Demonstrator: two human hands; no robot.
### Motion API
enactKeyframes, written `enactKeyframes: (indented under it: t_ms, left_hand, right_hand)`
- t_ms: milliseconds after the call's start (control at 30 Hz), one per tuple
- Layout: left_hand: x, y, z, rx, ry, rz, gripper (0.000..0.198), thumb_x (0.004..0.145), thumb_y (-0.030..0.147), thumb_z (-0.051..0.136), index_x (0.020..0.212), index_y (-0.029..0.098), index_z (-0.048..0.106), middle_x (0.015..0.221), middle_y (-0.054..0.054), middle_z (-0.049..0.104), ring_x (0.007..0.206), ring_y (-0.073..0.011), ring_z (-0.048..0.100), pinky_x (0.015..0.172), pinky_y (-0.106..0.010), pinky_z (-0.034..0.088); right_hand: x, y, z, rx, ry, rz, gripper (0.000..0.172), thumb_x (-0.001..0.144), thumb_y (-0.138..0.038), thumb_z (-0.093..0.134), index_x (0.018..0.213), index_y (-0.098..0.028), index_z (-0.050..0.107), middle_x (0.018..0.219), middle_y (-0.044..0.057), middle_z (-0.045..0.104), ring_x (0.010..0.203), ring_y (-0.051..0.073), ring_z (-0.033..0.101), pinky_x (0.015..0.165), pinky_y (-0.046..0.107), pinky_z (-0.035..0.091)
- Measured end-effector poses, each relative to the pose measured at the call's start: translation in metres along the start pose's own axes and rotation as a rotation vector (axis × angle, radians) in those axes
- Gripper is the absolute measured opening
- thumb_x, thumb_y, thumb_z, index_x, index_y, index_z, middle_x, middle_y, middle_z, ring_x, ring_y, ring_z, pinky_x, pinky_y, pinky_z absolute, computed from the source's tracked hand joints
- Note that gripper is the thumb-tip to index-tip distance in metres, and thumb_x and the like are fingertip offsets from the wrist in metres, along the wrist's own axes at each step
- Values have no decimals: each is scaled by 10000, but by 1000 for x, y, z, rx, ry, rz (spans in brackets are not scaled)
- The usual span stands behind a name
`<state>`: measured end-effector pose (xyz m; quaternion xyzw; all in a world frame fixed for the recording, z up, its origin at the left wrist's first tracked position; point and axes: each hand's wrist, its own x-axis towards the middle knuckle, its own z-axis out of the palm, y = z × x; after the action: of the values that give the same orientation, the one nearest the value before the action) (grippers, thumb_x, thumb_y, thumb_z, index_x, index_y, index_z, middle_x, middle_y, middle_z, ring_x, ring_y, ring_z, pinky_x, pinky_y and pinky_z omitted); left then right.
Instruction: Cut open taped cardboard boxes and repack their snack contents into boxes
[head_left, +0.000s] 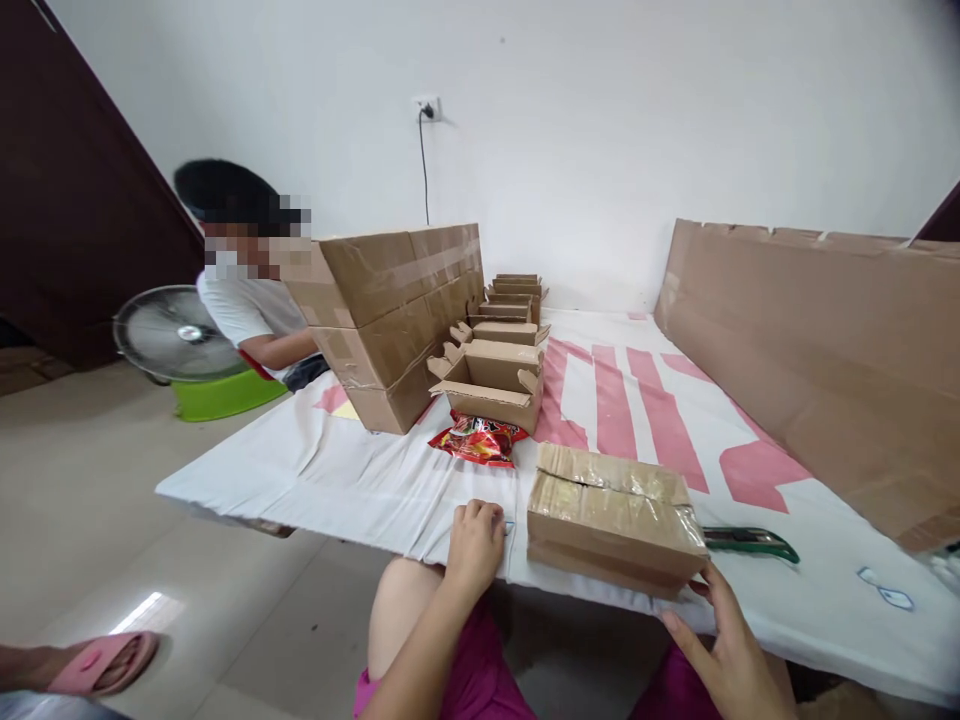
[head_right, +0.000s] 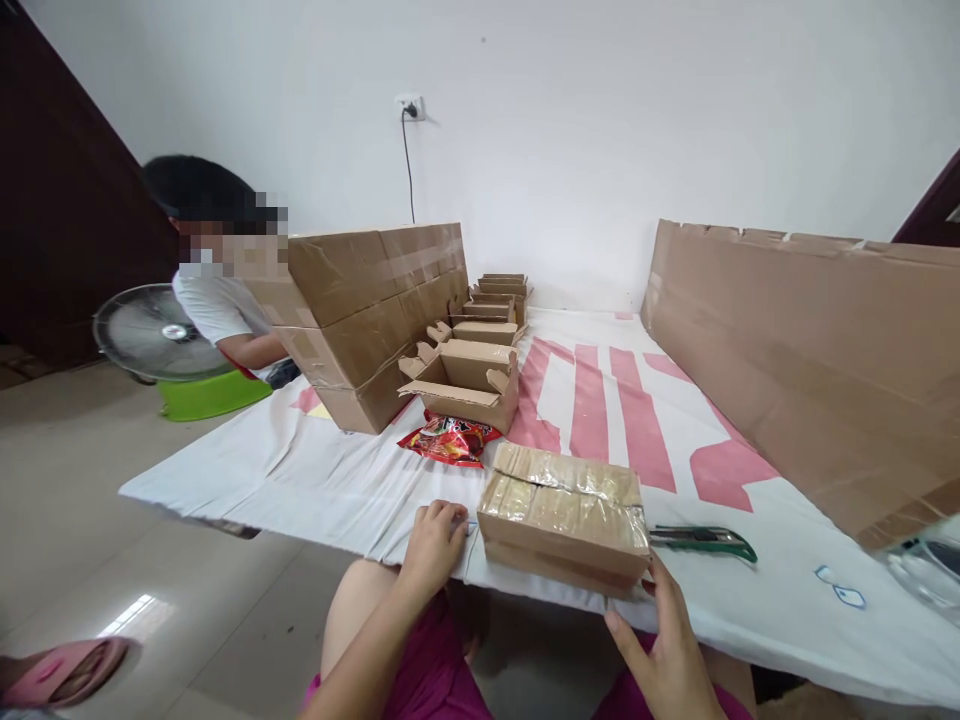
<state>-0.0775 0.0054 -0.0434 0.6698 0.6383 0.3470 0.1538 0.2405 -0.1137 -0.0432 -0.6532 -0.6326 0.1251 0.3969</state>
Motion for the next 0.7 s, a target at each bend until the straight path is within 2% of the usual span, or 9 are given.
enactKeyframes:
  t_ms: [133,233,300,367,433,533,600,700]
  left_hand:
    - [-1,4,3,-10,-7,0,142,738,107,537,756,184,655,875,-84,617,917,-263,532,889,-440,421]
    - [-7,10,-5,-60,-9,-10,128,781,143,501,737,186,614,805,-59,625,842,-238,566,815,-391,457]
    - [-19,18,-11,-115,-17,-14,146,844,212,463,772,191,588,742,-31,625,743,-208,590,712,-333,484]
    - [-37,32,-12,-192,-34,8,169,881,264,442,797,198,573,696,-7,617,659,-181,594,625,-287,483]
    - [-59,48,-6,-260,-89,107,146,879,259,466,795,207,574,689,4,614,628,-162,592,593,-259,476]
    - [-88,66,15,-302,-237,389,95,846,178,505,785,212,569,715,-2,617,646,-145,602,598,-233,479]
    - [-98,71,31,-323,-301,536,90,815,132,519,786,210,553,734,-11,619,674,-141,612,609,-221,487]
    - [-102,70,54,-341,-329,609,111,804,102,510,786,209,533,723,-11,615,656,-132,608,593,-204,490]
  right_hand:
    - [-20,14,-4,-29,125,-106,544,868,-392,566,1359,-236,390,1336,130,520,1145,288,581,911,430,540]
    - [-33,21,-6,-1,179,-157,395,855,-350,594,1229,-241,531,1207,108,603,1062,280,617,884,420,546]
    - [-37,17,-7,71,82,-174,239,860,-329,594,1089,-264,619,1037,74,670,931,247,660,816,363,562]
    - [-37,2,-3,194,-81,-147,152,882,-345,564,977,-272,657,907,56,692,828,220,672,741,317,561]
    - [-35,-17,5,344,-229,-59,211,896,-415,533,973,-261,655,870,58,697,792,209,667,701,299,548]
    - [-29,-38,24,552,-379,54,448,815,-594,567,1048,-214,610,879,73,694,755,200,646,631,284,515]
    - [-26,-41,36,594,-430,113,517,763,-647,588,994,-186,597,817,63,677,692,181,613,582,268,474]
    - [-29,-33,43,579,-398,196,403,801,-584,564,826,-182,584,700,27,630,631,154,569,570,258,432]
